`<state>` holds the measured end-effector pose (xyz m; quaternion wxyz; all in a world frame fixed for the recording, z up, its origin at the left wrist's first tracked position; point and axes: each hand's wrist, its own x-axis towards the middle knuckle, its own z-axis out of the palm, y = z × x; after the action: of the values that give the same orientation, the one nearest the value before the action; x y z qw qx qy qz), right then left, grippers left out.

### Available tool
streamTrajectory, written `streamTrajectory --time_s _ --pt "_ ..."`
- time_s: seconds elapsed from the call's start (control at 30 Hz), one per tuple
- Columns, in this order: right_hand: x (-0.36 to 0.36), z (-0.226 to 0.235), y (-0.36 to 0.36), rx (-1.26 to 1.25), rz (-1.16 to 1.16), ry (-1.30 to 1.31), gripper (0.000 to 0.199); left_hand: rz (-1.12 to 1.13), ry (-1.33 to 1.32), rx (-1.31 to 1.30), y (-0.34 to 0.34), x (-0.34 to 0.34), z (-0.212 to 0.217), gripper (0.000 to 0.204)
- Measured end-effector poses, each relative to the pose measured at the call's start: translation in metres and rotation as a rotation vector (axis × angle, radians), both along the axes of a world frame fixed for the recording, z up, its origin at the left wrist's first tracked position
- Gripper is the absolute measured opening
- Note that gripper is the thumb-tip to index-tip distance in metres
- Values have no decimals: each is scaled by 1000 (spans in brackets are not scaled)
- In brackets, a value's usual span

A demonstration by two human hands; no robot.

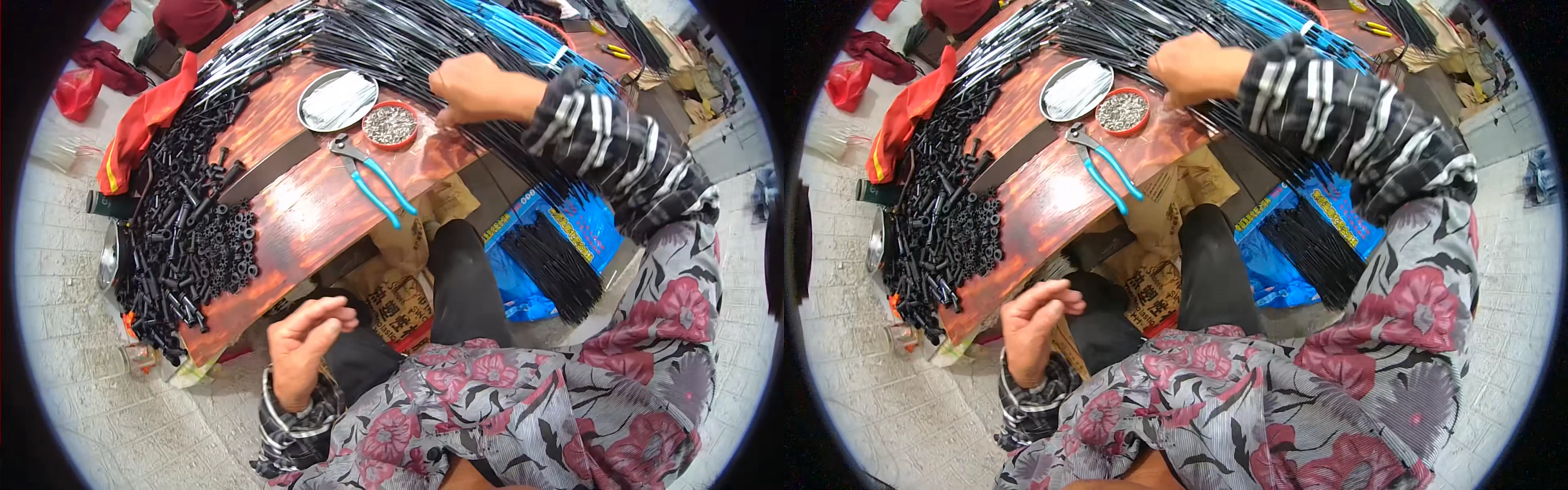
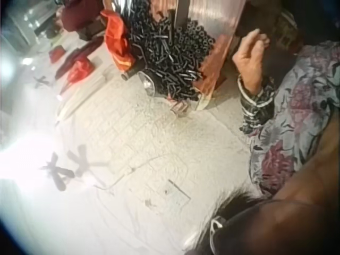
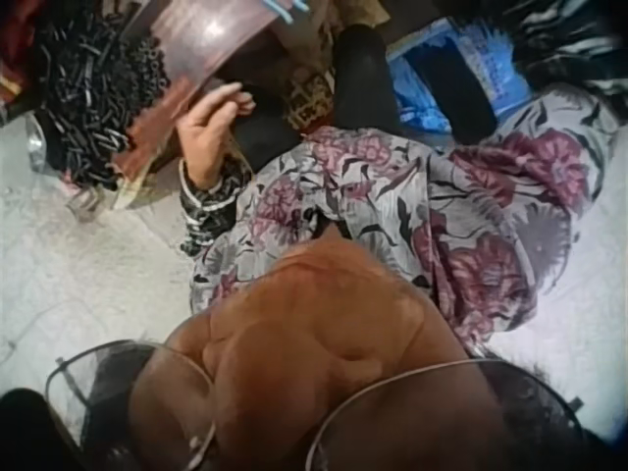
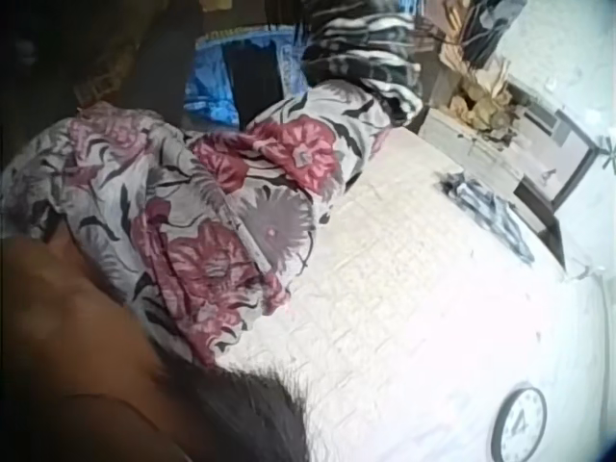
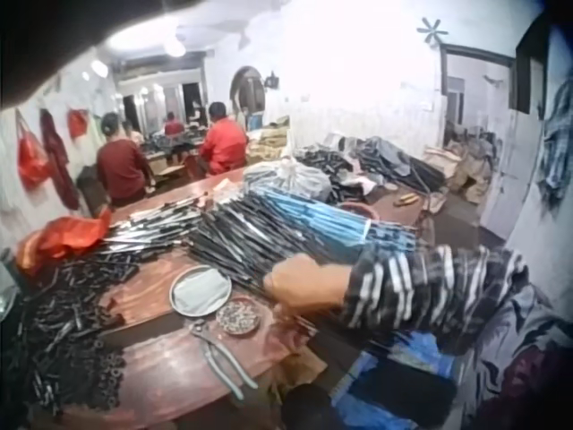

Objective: Assembling black plastic rods and connectors at a production workbench.

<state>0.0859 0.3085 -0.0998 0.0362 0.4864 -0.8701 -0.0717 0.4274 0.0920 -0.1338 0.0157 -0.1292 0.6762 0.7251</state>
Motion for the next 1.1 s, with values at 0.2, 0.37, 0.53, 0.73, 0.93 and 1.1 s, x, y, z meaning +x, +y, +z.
streamTrajectory --time_s 0.2,0.37,0.53,0.73,0.93,1.1 --pt "3 -22 21 -40 -42 87 29 -76 -39 -15 42 15 -4 26" --pt "1 -6 13 -53 -224 30 17 144 -125 -59 48 57 -5 26" --pt "-4 -17 17 -152 -208 -2 22 286 -148 -32 63 88 -20 26" --pt "-24 -15 6 -177 -342 30 27 302 -166 23 58 123 -47 26" --pt "-64 -41 24 -154 -374 94 28 196 -82 14 43 100 -59 25" --pt "-32 -16 4 -377 -708 -122 27 253 -71 108 32 101 -100 23"
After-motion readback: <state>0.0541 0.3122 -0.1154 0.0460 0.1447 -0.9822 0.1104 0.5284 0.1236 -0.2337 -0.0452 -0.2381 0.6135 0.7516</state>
